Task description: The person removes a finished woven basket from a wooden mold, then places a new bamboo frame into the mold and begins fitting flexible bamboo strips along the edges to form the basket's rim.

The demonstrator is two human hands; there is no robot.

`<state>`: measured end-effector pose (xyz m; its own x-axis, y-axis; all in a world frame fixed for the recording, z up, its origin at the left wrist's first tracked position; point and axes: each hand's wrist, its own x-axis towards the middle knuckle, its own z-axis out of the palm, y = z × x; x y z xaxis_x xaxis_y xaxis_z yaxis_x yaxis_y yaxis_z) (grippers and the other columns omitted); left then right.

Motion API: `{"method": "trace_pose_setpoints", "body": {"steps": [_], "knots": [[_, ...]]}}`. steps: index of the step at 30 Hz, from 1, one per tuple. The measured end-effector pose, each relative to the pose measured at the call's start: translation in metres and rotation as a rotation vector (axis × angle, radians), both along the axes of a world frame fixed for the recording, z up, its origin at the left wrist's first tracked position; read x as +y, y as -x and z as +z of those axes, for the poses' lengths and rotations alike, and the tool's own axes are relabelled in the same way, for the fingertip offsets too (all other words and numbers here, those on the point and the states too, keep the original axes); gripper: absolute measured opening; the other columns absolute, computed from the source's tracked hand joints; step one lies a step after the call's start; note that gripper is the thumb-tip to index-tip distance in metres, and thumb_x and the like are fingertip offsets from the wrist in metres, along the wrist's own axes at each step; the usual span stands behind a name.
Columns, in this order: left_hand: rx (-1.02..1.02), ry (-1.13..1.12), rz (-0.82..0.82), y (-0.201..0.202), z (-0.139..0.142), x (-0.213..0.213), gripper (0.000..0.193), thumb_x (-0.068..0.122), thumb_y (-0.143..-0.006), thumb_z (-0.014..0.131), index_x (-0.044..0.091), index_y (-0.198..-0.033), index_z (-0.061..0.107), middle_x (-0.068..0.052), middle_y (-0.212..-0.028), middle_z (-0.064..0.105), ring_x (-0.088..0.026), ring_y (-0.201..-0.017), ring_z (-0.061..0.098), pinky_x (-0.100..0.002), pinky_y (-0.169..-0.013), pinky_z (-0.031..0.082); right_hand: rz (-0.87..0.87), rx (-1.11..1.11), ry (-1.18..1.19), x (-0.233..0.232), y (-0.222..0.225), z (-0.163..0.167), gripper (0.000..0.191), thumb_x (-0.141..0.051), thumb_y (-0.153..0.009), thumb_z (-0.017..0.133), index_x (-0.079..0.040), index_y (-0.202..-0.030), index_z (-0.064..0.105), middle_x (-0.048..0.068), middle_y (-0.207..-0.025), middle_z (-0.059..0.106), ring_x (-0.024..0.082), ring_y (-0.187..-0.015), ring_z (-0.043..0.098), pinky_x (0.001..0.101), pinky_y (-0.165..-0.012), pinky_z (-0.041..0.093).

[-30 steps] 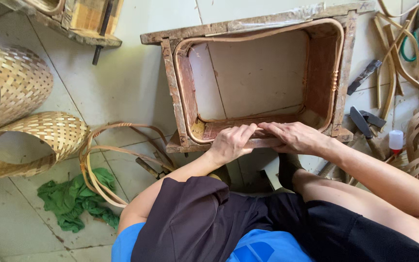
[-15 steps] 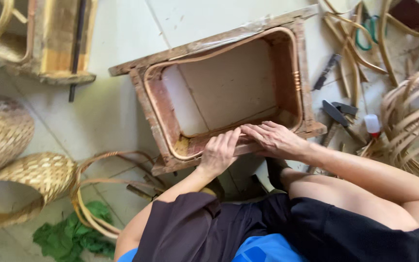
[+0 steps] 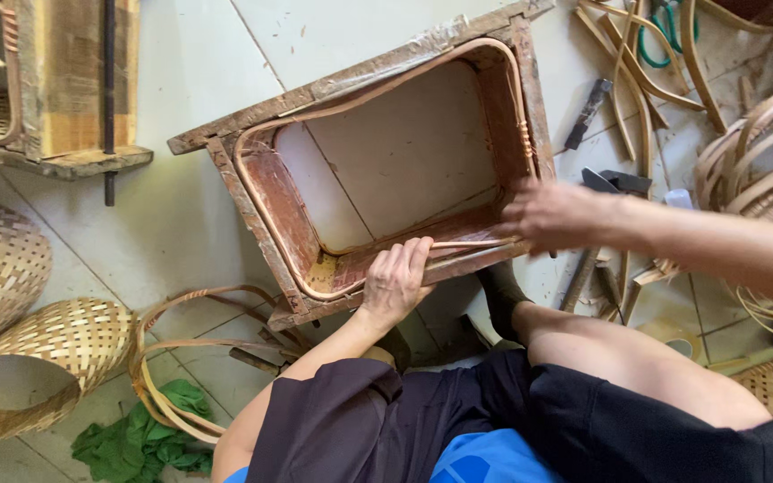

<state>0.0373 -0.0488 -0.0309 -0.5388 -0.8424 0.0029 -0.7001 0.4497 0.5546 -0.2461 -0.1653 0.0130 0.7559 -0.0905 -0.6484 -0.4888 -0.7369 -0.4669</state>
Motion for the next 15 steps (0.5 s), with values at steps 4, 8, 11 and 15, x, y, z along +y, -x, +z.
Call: {"method": "trace_pose_setpoints", "body": {"steps": [4, 8, 11, 15], "knots": [[0.006, 0.041, 0.061, -0.003, -0.001, 0.002, 0.087, 0.025, -0.059, 0.091, -0.002, -0.132, 0.053, -0.015, -0.114, 0.064, -0.028, -0.091, 0.065, -0.038, -0.077, 0.054, -0.360, -0.512, -0.041, 0.036, -0.036, -0.011, 0.107, -0.035, -0.063, 0.086, 0.004, -0.147, 0.033, 0.025, -0.133, 0.060, 0.039, -0.115, 0.063, 0.0430, -0.089, 0.054], [0.022, 0.049, 0.035, -0.006, -0.003, 0.002, 0.072, 0.026, -0.071, 0.087, -0.002, -0.129, 0.054, -0.012, -0.106, 0.064, -0.026, -0.085, 0.066, -0.036, -0.074, 0.055, -0.461, -0.468, -0.019, 0.062, -0.057, -0.034, 0.088, -0.019, -0.072, 0.078, 0.004, -0.146, 0.038, 0.019, -0.127, 0.063, 0.033, -0.110, 0.068, 0.0402, -0.086, 0.058], [0.036, 0.055, 0.025, -0.007, -0.003, 0.000, 0.070, 0.028, -0.071, 0.086, -0.002, -0.126, 0.055, -0.011, -0.100, 0.063, -0.025, -0.080, 0.066, -0.037, -0.072, 0.055, -0.421, -0.451, 0.017, 0.066, -0.055, -0.043, 0.081, -0.018, -0.074, 0.074, 0.004, -0.144, 0.040, 0.019, -0.126, 0.063, 0.032, -0.104, 0.069, 0.0390, -0.082, 0.059], [0.054, 0.058, 0.025, -0.010, -0.003, -0.001, 0.067, 0.028, -0.073, 0.087, -0.001, -0.126, 0.057, -0.010, -0.098, 0.063, -0.025, -0.080, 0.066, -0.036, -0.072, 0.055, -0.409, -0.505, 0.037, 0.065, -0.050, -0.046, 0.069, -0.017, -0.080, 0.070, 0.004, -0.141, 0.044, 0.019, -0.127, 0.064, 0.032, -0.102, 0.071, 0.0387, -0.080, 0.059]]}}
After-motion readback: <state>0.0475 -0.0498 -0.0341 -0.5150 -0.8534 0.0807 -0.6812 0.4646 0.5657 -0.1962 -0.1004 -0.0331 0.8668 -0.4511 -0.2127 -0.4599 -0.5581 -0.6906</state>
